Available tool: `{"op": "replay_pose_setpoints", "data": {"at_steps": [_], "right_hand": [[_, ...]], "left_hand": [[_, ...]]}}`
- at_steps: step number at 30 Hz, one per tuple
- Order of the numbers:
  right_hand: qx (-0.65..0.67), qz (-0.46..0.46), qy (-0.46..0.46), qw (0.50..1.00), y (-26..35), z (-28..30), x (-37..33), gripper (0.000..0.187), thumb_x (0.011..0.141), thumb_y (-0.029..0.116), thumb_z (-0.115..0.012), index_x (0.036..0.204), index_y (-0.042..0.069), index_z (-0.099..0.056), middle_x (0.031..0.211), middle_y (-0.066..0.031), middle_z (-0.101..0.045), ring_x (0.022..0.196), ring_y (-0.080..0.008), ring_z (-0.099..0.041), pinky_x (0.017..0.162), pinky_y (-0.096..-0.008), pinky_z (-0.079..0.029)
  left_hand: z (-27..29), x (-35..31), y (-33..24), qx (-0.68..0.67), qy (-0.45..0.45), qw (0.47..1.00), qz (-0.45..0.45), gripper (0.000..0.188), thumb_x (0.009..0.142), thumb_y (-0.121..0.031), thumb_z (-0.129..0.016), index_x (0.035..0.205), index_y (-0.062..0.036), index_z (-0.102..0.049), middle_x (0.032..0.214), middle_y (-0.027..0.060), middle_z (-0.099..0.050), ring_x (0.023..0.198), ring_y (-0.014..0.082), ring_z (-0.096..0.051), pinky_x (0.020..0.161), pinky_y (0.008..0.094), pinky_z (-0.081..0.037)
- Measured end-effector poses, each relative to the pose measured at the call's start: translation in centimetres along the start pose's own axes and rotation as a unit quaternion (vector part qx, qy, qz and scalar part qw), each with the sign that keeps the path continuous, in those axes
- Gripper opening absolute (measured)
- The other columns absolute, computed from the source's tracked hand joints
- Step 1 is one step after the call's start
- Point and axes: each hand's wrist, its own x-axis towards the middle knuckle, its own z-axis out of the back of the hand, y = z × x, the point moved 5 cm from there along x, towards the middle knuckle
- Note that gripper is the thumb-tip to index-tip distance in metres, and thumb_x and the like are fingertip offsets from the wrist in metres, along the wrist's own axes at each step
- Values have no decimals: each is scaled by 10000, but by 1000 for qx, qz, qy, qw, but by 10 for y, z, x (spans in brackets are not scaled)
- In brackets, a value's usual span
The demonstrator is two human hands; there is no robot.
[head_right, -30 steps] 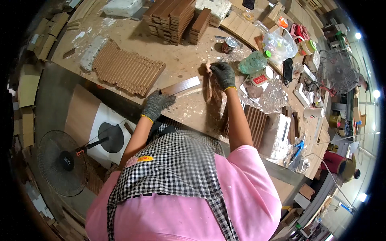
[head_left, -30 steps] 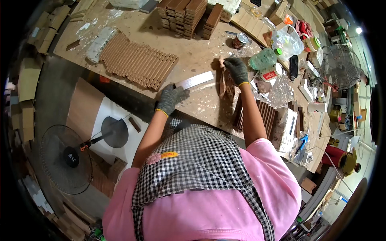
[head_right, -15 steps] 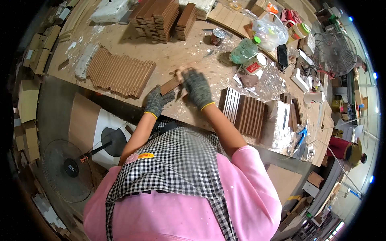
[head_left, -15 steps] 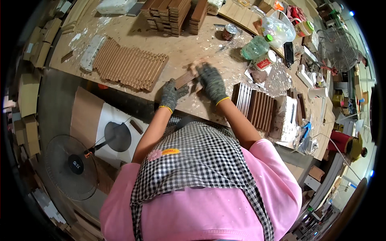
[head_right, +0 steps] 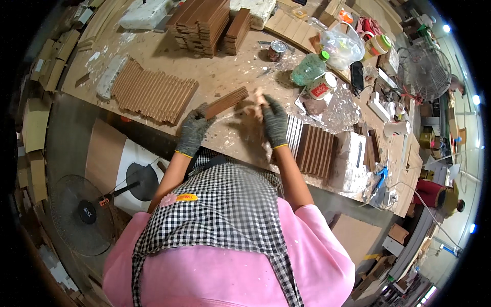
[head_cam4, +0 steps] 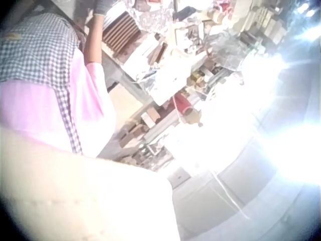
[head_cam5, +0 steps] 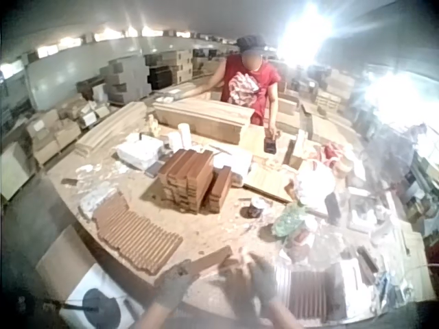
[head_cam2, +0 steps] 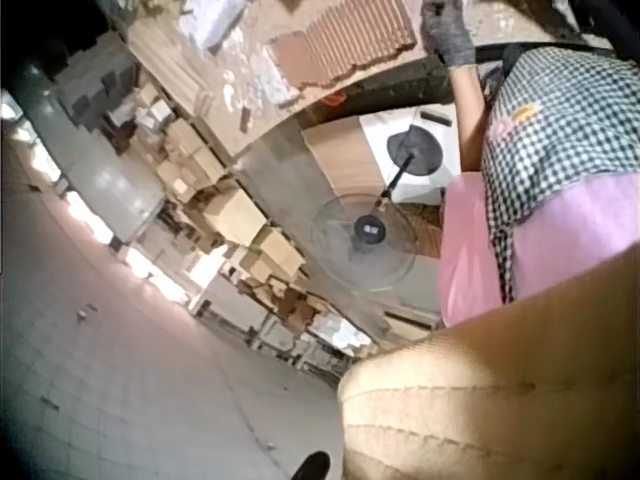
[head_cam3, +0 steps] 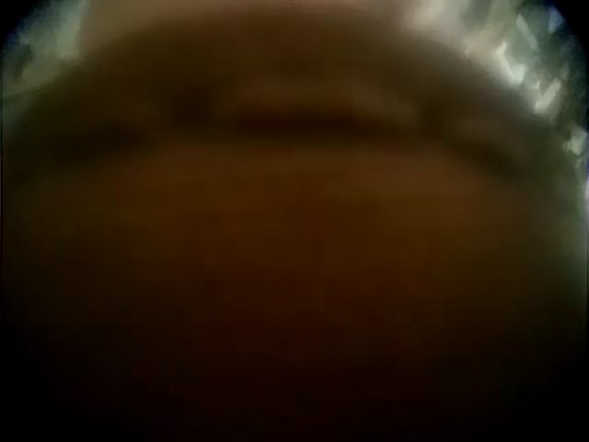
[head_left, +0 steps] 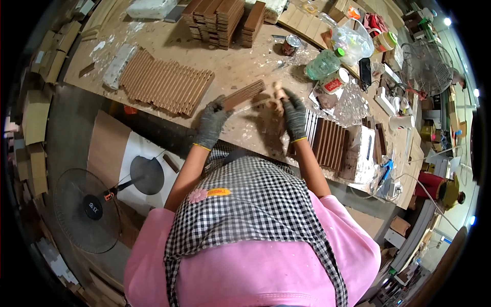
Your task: The person wipes wood blocks one by one with a cloth. They pick up a block from a stack, rub the cloth over the surfaces of the wood, and then place the block into a metal tray.
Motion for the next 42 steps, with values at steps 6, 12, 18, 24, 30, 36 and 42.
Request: {"op": "replay_pose_setpoints", "data": {"at_steps": [6,12,18,24,30,36,42], "right_hand": [[-228,232,10,946,31,-40,-3,316,961,116,-620,1270,49,-630,1149,-142,-689,1028,-256,-659,935,-356,-530],[-486,369,194,768,11,-94,-20,547,851,182,-609,1367,13,-546,1396,-171,-564,1302,-350,-517,1064,-427,-443],[-543,336,201,742,13,-102,-39,632,878,179,-604,1478,67,-440,1547,-191,-389,1445,-365,-346,1190,-432,-285],[-583,351,223,698,23,-97,-39,697,868,207,-655,1509,98,-402,1540,-174,-411,1447,-325,-363,1191,-437,-277],[-660,235,114,704,-11,-12,58,516,897,176,-569,1405,99,-526,1402,-161,-566,1303,-338,-521,1076,-444,-425],[-406,387,149,814,51,-85,-9,485,830,166,-660,1306,121,-581,1197,-170,-635,1001,-342,-653,876,-437,-541],[-487,326,143,797,2,-51,0,688,784,218,-696,1437,165,-486,1446,-154,-529,963,-393,-662,870,-438,-555]], "left_hand": [[-1,7,16,51,13,996,76,378,959,-7,-561,1333,25,-520,1316,201,-560,1174,287,-573,988,349,-535],[-7,20,21,452,58,887,-70,322,970,-212,-568,1221,-13,-602,1154,119,-639,1046,236,-641,858,322,-557],[1,27,45,-131,-103,964,209,282,957,-164,-562,1181,-3,-620,1090,158,-684,996,280,-663,845,361,-557],[23,37,77,-160,-80,967,183,331,974,-122,-587,1239,77,-576,1197,218,-629,986,323,-657,823,411,-631],[-12,30,25,104,-11,994,25,323,951,-106,-631,1219,61,-563,1127,201,-630,982,320,-659,795,388,-624],[-30,18,16,439,-38,888,-134,476,800,45,-707,1243,44,-533,1095,198,-669,1028,300,-659,905,369,-529],[-43,3,-4,446,-25,892,-69,392,861,-55,-705,1222,-23,-557,1108,200,-669,1031,339,-667,898,398,-530]]}}
